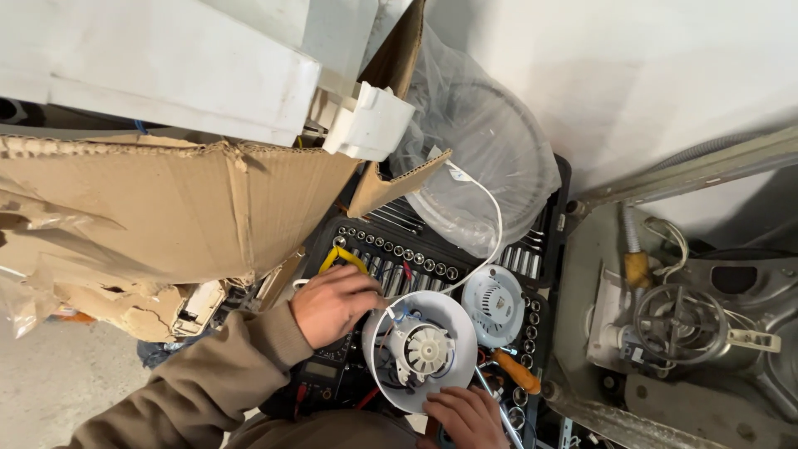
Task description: The person disassembles a white electrical component, likely a fan motor, using a socket wrench to remove screws. They separate the housing, manipulate internal wires, and then reassemble the unit by screwing the parts back together.
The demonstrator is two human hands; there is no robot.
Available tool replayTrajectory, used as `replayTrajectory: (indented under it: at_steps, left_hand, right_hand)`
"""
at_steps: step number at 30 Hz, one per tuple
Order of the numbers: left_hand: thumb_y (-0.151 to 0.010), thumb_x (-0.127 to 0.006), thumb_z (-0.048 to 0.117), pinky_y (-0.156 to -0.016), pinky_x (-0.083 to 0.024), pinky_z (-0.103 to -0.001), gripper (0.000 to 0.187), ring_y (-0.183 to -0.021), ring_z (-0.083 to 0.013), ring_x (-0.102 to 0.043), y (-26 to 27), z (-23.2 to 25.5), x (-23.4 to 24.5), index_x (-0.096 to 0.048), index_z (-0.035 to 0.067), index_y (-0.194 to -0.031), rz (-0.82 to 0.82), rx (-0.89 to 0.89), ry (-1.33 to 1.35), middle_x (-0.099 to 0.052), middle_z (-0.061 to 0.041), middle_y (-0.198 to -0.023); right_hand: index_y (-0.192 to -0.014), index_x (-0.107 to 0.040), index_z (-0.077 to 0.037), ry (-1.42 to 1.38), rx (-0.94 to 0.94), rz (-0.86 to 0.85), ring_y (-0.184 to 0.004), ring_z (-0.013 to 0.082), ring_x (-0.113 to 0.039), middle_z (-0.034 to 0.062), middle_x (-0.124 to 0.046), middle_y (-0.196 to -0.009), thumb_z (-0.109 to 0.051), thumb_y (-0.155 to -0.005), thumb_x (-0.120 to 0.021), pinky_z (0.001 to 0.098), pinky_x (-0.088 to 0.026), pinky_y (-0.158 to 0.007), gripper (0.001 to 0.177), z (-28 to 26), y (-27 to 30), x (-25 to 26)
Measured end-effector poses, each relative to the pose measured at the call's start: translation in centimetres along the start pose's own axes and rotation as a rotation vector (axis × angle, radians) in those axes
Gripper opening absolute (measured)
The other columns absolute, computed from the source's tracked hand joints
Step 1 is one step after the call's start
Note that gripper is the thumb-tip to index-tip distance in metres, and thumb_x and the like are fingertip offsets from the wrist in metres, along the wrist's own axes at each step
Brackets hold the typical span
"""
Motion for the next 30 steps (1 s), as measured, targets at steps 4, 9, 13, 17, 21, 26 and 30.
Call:
replayTrajectory:
  at_steps: [4, 9, 13, 17, 21, 26, 30]
  left_hand:
    - [-0.066, -0.074, 0.007, -0.09, -0.05, -0.042, 0.044, -0.106, -0.0304, -0.06, 0.1, -0.2, 0.0, -0.071, 0.016, -0.109, -0.034, -0.008, -0.019, -0.064, -0.005, -0.116]
    - [-0.067, -0.071, 0.004, -0.094, -0.05, -0.041, 0.045, -0.107, -0.0265, -0.061, -0.6, -0.2, 0.6, -0.072, 0.018, -0.11, -0.081, -0.061, -0.036, -0.064, -0.001, -0.113]
    - [-0.072, -0.069, 0.004, -0.093, -0.05, -0.039, 0.046, -0.105, -0.0244, -0.061, -0.8, 0.6, 0.8, -0.074, 0.022, -0.113, -0.104, -0.064, -0.06, -0.064, -0.001, -0.11]
    - [-0.079, -0.065, 0.008, -0.09, -0.05, -0.038, 0.038, -0.104, -0.0252, -0.06, -1.0, 1.2, 1.0, -0.075, 0.027, -0.11, -0.108, -0.069, -0.086, -0.06, -0.004, -0.109]
    - [-0.081, -0.064, 0.01, -0.089, -0.051, -0.038, 0.033, -0.105, -0.0258, -0.059, -1.0, 1.2, 0.8, -0.076, 0.027, -0.107, -0.113, -0.055, -0.071, -0.06, -0.004, -0.111]
    - [-0.077, -0.069, 0.012, -0.091, -0.05, -0.04, 0.03, -0.106, -0.0262, -0.06, -1.5, 2.1, 1.4, -0.075, 0.022, -0.104, -0.145, -0.031, -0.041, -0.063, -0.003, -0.113]
    - [-0.079, -0.075, 0.026, -0.094, -0.047, -0.043, 0.026, -0.107, -0.0274, -0.059, -1.9, 3.6, 2.2, -0.074, 0.017, -0.103, -0.163, 0.051, -0.02, -0.066, -0.004, -0.112]
  right_hand:
    - [-0.11, -0.077, -0.023, -0.033, -0.026, -0.069, -0.123, 0.0219, -0.064, -0.0003, -0.076, -0.117, -0.052, -0.08, -0.087, 0.0496, -0.036, -0.107, 0.044, 0.9, 1.0, 0.3]
    - [-0.109, -0.075, -0.023, 0.056, 0.061, 0.022, -0.118, 0.0167, -0.066, -0.0035, -0.076, -0.113, -0.052, -0.072, -0.087, 0.0582, -0.028, -0.106, 0.048, 0.5, 0.5, 0.9]
    - [-0.115, -0.071, -0.019, 0.038, 0.089, 0.008, -0.119, 0.0169, -0.063, -0.0007, -0.074, -0.118, -0.05, -0.071, -0.087, 0.0582, -0.029, -0.103, 0.055, -2.0, -2.0, 3.9]
    - [-0.129, -0.066, -0.02, 0.081, 0.102, -0.199, -0.129, 0.024, -0.054, 0.0032, -0.066, -0.127, -0.054, -0.073, -0.086, 0.0657, -0.027, -0.1, 0.069, -3.4, -4.1, 4.4]
    - [-0.139, -0.061, -0.024, 0.128, 0.03, -0.417, -0.136, 0.0351, -0.038, 0.0135, -0.054, -0.137, -0.057, -0.073, -0.084, 0.0759, -0.02, -0.099, 0.078, -5.0, -6.3, 5.5]
    - [-0.138, -0.062, -0.028, 0.223, -0.049, -0.559, -0.144, 0.0391, -0.027, 0.0139, -0.053, -0.134, -0.055, -0.073, -0.084, 0.0821, -0.002, -0.104, 0.073, -7.1, -8.1, 6.7]
    - [-0.133, -0.066, -0.025, 0.219, -0.038, -0.522, -0.141, 0.0369, -0.033, 0.0103, -0.057, -0.125, -0.052, -0.073, -0.084, 0.0808, 0.001, -0.107, 0.068, -7.0, -8.0, 6.5]
Point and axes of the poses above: each hand's wrist, its own y-axis away from the middle knuckle, its own x-axis out of the back of the hand, z = x × y, the point moved 1 cm from there along -y, towards the middle knuckle
